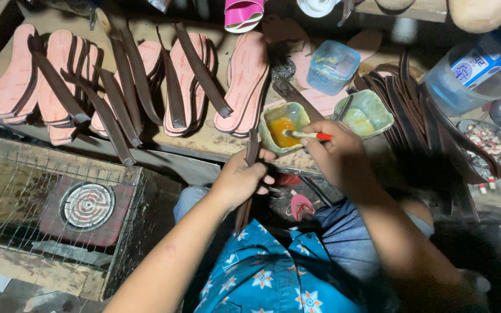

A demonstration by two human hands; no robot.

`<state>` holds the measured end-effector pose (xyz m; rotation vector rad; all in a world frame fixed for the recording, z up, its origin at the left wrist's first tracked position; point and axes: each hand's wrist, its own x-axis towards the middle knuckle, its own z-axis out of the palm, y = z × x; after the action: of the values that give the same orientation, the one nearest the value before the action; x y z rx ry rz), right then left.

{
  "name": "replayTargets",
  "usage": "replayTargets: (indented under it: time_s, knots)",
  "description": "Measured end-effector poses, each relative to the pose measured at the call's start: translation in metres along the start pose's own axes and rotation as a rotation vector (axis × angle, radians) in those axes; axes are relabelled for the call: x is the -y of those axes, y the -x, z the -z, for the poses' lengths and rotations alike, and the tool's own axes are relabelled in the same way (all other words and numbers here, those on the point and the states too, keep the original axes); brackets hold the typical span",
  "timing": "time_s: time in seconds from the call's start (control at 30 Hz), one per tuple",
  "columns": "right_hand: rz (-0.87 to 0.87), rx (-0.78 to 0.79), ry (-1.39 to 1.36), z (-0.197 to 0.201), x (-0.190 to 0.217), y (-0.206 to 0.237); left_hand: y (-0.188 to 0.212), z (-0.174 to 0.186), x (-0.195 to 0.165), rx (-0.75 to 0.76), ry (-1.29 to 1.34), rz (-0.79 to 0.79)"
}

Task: The person sits at a workbench and uses a brush to apply yellow glue from a small container onto brown sandal strap pieces, one at a time, stacking the coated straps on the bench. Near the end, the person uses red-handled scissors to trim a strap piece.

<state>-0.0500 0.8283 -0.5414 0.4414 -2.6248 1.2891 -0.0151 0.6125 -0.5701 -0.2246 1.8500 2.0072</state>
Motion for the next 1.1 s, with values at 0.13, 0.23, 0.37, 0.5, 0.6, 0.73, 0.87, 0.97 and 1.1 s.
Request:
replayTargets:
  time_s: [0.13, 0.23, 0.37, 0.5, 0.6, 0.73, 0.87, 0.97, 1.1]
  knots:
    - [0.283, -0.015, 0.132, -0.010, -0.014, -0.018, -0.003, -0.004, -0.002, -0.019, 0.015, -0.006]
    - [0.262, 0.010, 0.191, -0.013, -0.018, -0.026, -0.002, -0.006, 0.001, -0.047, 0.084, -0.011]
    - [0.218, 0.050, 0.128, -0.010, -0.010, -0.029, 0.003, -0.004, 0.005, -0.110, 0.129, -0.033]
    - [-0.123, -0.013, -0.121, -0.003, 0.003, -0.019, 0.018, 0.011, 0.009, -0.103, 0.157, -0.037]
    - [-0.178, -0.051, -0.319, 0.006, 0.006, -0.010, 0.033, 0.021, 0.016, 0.112, 0.372, -0.002]
    - [-0.238, -0.028, -0.669, 0.014, 0.005, 0.004, 0.048, 0.020, 0.027, 0.327, 0.676, -0.010]
    - [-0.361, -0.031, -0.857, 0.015, -0.002, 0.016, 0.051, 0.012, 0.035, 0.404, 0.823, -0.119]
    - [-0.212, -0.062, -0.738, 0.013, -0.008, 0.028, 0.047, 0.006, 0.036, 0.256, 0.583, 0.027]
    - [-0.346, -0.084, -0.603, 0.006, -0.013, 0.040, 0.042, -0.006, 0.039, 0.156, 0.526, 0.009]
